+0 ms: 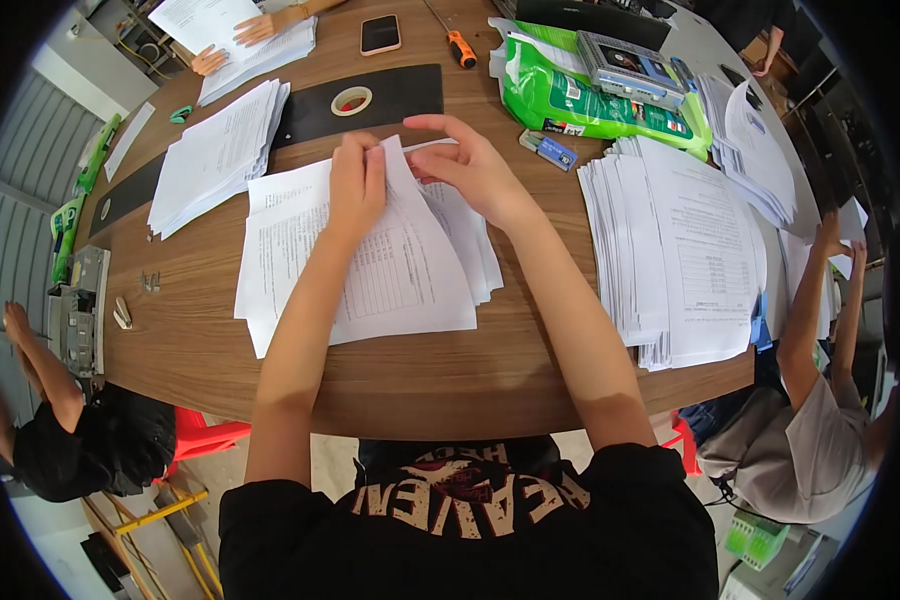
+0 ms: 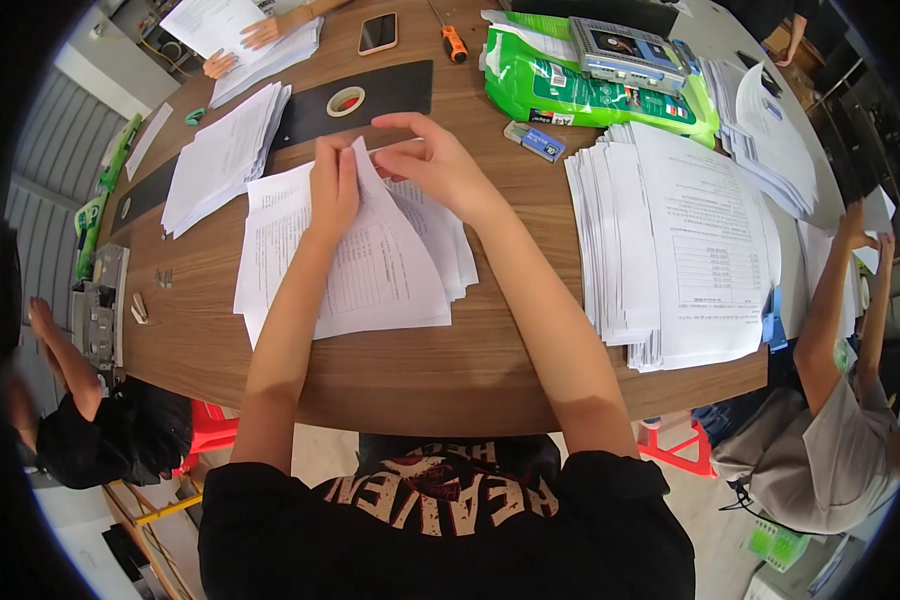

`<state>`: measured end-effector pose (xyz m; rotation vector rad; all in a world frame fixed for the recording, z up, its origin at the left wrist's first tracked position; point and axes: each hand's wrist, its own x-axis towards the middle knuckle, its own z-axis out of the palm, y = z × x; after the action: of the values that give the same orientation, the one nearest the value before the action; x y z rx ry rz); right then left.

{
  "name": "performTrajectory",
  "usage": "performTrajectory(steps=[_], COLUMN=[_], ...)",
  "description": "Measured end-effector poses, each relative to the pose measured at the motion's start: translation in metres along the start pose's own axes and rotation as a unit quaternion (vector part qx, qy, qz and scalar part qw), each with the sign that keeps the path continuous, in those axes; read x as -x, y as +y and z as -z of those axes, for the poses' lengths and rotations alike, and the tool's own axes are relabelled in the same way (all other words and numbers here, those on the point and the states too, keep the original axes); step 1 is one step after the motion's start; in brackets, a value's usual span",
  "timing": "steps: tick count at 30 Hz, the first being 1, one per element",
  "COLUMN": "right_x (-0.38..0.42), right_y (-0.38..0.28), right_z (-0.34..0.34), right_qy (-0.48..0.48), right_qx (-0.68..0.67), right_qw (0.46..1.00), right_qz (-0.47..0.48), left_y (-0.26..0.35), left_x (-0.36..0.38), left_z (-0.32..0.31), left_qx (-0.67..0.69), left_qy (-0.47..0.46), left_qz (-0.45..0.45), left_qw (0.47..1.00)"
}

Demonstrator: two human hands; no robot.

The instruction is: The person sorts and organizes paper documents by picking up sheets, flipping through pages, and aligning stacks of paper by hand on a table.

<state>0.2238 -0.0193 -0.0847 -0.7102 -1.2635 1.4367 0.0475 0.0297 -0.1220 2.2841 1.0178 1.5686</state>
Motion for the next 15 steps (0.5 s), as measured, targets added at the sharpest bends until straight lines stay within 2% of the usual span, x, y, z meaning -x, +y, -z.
performTrajectory(steps=[1, 2, 4, 5, 6, 7, 8, 9, 10, 11, 12, 14, 15], right_x=[-0.001, -0.003, -0.004, -0.002, -0.001, -0.001, 0.000, 0.000, 0.001, 0.002, 0.003, 0.002, 0.000], right_y=[0.004, 0.010, 0.020, 0.024, 0.028, 0.033, 0.039, 0.045, 0.051, 0.057, 0.059, 0.059, 0.058], right_z=[0.003, 0.009, 0.018, 0.023, 0.027, 0.030, 0.032, 0.034, 0.035, 0.035, 0.036, 0.033, 0.031], right_qy=[0.001, 0.023, 0.042, 0.080, 0.115, 0.115, 0.110, 0.104, 0.107, 0.102, 0.095, 0.092, 0.092], right_qx=[0.000, -0.014, -0.026, 0.166, 0.351, 0.351, 0.433, 0.510, 0.509, 0.555, 0.599, 0.595, 0.591], right_qw=[1.000, 1.000, 0.999, 0.981, 0.923, 0.923, 0.883, 0.835, 0.835, 0.811, 0.784, 0.788, 0.791], right_qz=[-0.001, 0.009, 0.017, 0.063, 0.106, 0.105, 0.143, 0.180, 0.177, 0.155, 0.132, 0.131, 0.132], left_y=[0.001, 0.000, 0.012, 0.007, 0.008, 0.000, 0.018, 0.016, 0.039, 0.030, -0.002, 0.054, 0.053], left_x=[0.003, 0.002, -0.012, -0.020, -0.031, -0.043, -0.059, -0.069, -0.078, -0.080, -0.085, -0.070, -0.069], left_z=[0.002, 0.004, 0.015, 0.027, 0.040, 0.061, 0.080, 0.103, 0.115, 0.149, 0.189, 0.159, 0.146], left_qx=[0.044, 0.044, 0.055, 0.042, 0.105, 0.119, 0.167, 0.184, 0.272, 0.303, 0.356, 0.141, 0.069], left_qy=[-0.003, -0.003, 0.090, 0.093, 0.112, 0.126, 0.171, 0.174, 0.218, 0.127, -0.080, 0.082, 0.054], left_qz=[0.112, 0.113, 0.090, 0.084, 0.100, 0.088, 0.119, 0.094, 0.146, 0.231, 0.159, 0.156, 0.107], left_qw=[0.993, 0.993, 0.990, 0.991, 0.983, 0.981, 0.964, 0.963, 0.926, 0.916, 0.918, 0.974, 0.990])
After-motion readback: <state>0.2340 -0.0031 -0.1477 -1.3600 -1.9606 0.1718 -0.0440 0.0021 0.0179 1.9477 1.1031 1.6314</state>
